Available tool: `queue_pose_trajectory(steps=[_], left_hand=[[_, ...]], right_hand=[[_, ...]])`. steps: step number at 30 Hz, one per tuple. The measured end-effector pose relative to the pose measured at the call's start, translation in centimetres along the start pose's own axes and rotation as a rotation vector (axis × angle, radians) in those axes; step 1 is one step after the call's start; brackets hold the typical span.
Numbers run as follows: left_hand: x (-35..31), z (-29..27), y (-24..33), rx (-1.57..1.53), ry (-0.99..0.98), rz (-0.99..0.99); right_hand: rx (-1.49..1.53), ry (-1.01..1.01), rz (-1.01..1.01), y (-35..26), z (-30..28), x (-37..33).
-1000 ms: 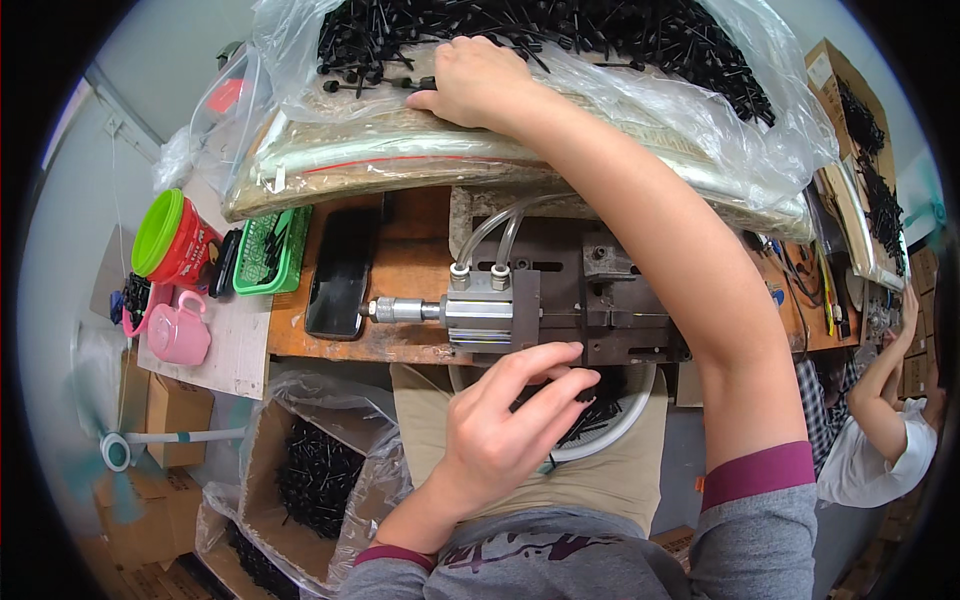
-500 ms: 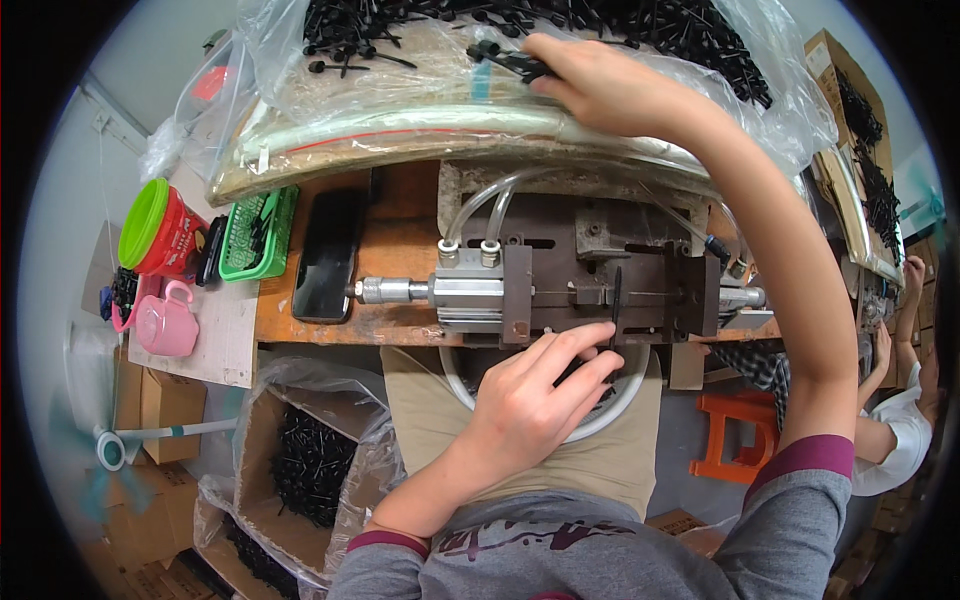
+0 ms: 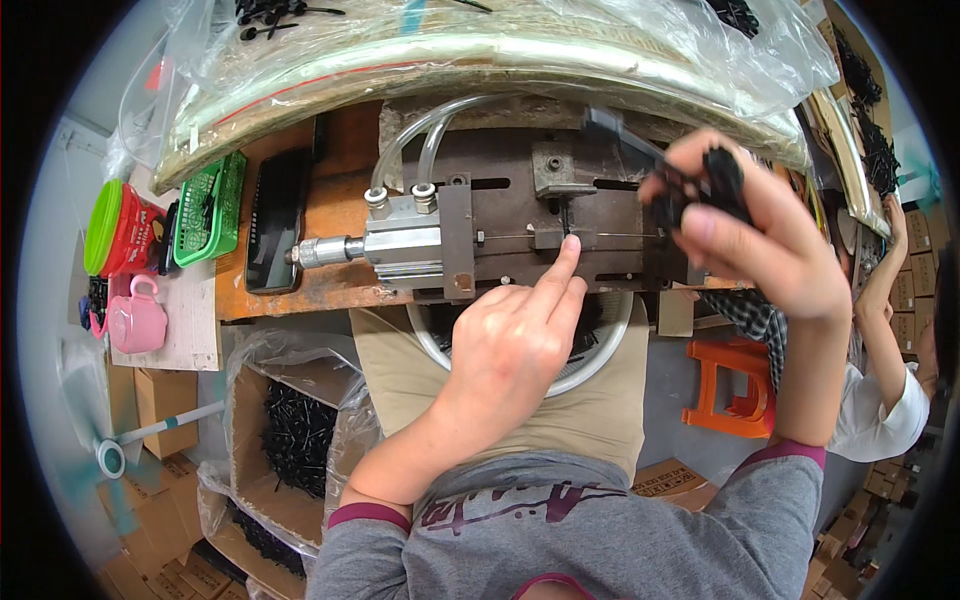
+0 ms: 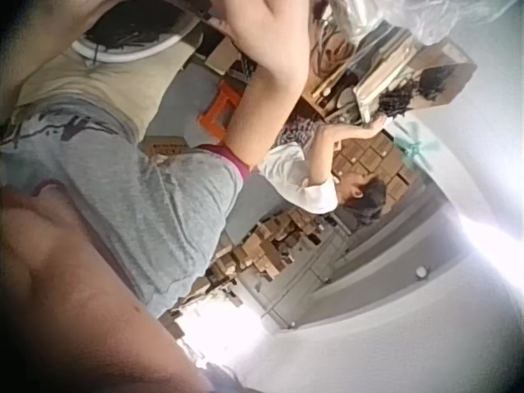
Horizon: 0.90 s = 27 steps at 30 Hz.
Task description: The recorder uses a pneumatic clamping machine to attach or process small black plastic components on wires.
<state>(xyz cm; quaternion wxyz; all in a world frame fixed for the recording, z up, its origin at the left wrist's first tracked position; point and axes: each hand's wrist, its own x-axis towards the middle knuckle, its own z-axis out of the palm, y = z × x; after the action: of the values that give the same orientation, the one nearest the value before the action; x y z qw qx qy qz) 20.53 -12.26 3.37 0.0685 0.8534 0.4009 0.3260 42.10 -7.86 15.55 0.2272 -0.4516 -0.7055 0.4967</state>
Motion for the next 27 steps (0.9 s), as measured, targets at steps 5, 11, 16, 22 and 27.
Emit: queue_pose_trajectory(steps=[5, 11, 16, 22, 27], left_hand=[[-0.1, -0.7, -0.3, -0.002, -0.094, -0.043], [0.3, -3.1, 0.4, -1.419, -0.114, -0.651], [-0.2, -4.9, -0.2, -1.309, -0.012, -0.552], [-1.0, -2.4, 0.0, -0.329, 0.205, -0.101], [-1.5, 1.0, -0.3, -0.097, 0.1, -0.013]], right_hand=[[0.098, -0.163, 0.101, 2.7, 0.6, -2.0], [0.025, -0.41, 0.083, 4.8, 1.6, -2.7], [0.268, -0.256, 0.076, 6.5, 2.4, -4.1], [0.532, 0.038, 0.112, 6.3, 4.0, -5.5], [0.63, 0.174, 0.015, 6.4, 6.4, -5.2]])
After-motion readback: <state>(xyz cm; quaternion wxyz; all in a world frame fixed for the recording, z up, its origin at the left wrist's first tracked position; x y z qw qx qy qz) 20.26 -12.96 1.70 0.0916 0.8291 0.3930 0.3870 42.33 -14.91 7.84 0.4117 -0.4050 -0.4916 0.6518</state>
